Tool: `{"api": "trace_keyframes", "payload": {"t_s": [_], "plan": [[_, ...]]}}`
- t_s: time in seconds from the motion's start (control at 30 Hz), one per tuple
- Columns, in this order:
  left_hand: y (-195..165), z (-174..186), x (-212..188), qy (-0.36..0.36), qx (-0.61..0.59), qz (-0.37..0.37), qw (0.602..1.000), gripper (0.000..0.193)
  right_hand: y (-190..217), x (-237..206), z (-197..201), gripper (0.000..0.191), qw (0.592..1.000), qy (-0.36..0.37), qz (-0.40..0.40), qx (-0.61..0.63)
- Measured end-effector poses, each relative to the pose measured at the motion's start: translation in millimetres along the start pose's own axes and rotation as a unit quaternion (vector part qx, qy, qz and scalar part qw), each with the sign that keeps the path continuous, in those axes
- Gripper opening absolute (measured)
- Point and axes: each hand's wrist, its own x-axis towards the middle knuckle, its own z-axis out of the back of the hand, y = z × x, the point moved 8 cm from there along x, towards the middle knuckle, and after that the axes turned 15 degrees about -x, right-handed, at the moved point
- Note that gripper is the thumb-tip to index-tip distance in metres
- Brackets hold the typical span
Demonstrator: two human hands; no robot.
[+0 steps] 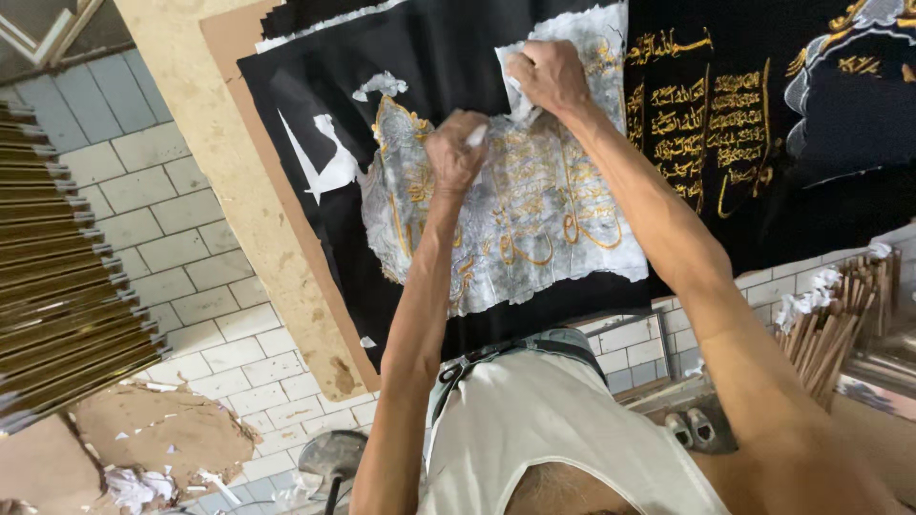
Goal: The person peels white protective paper backing off a large black embroidered banner with gold Arabic calligraphy, working section by section across the fabric. They smooth the fabric with one hand while tearing away paper scraps with the other, letting scraps fall to the floor.
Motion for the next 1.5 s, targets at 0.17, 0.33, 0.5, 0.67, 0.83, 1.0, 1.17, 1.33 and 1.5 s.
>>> {"api": "trace_keyframes", "payload": {"t_s": [0.17, 0.33, 0.5, 0.67, 0.83, 1.0, 1.17, 1.33, 1.5], "plan": [[-1.1, 9.2, 7.9, -0.031, 0.095, 0.046, 0.994, 0.058, 26.7, -6.5, 30.9, 0.056, 0.986, -0.105, 0.063, -0.116], [-1.3, 5.9, 14.7, -0.004, 0.225, 0.017, 0.974, 0.066, -1.8, -1.5, -12.1, 0.027, 0.970, 0.059, -0.027, -0.233], [10.2, 4.1, 12.4, 0.000, 0.226, 0.048, 0.973, 0.071, -110.0, -12.9, 47.9, 0.011, 0.959, -0.039, -0.178, -0.219], [-0.1, 5.8, 9.0, -0.031, 0.222, -0.006, 0.975, 0.067, -212.7, -60.9, 154.9, 0.016, 0.941, -0.135, -0.156, -0.268], [1.2, -2.2, 12.9, -0.023, 0.209, 0.025, 0.977, 0.064, -150.5, -78.1, 140.7, 0.013, 0.971, -0.238, -0.023, -0.024], [0.0, -5.4, 14.1, -0.027, 0.228, 0.008, 0.973, 0.054, -50.3, -12.8, 36.9, 0.034, 0.979, -0.026, 0.031, -0.199], [2.7, -1.6, 12.8, -0.030, 0.227, 0.010, 0.973, 0.057, -35.1, 16.3, 8.9, 0.024, 0.984, 0.031, 0.005, -0.173], [4.3, -2.0, 12.6, -0.025, 0.227, 0.011, 0.974, 0.060, -34.0, 23.5, 33.9, 0.012, 0.963, -0.054, 0.014, -0.264], [8.3, -1.7, 12.3, -0.018, 0.254, 0.029, 0.967, 0.063, -49.4, 18.1, 56.1, 0.018, 0.940, -0.137, -0.018, -0.311]]}}
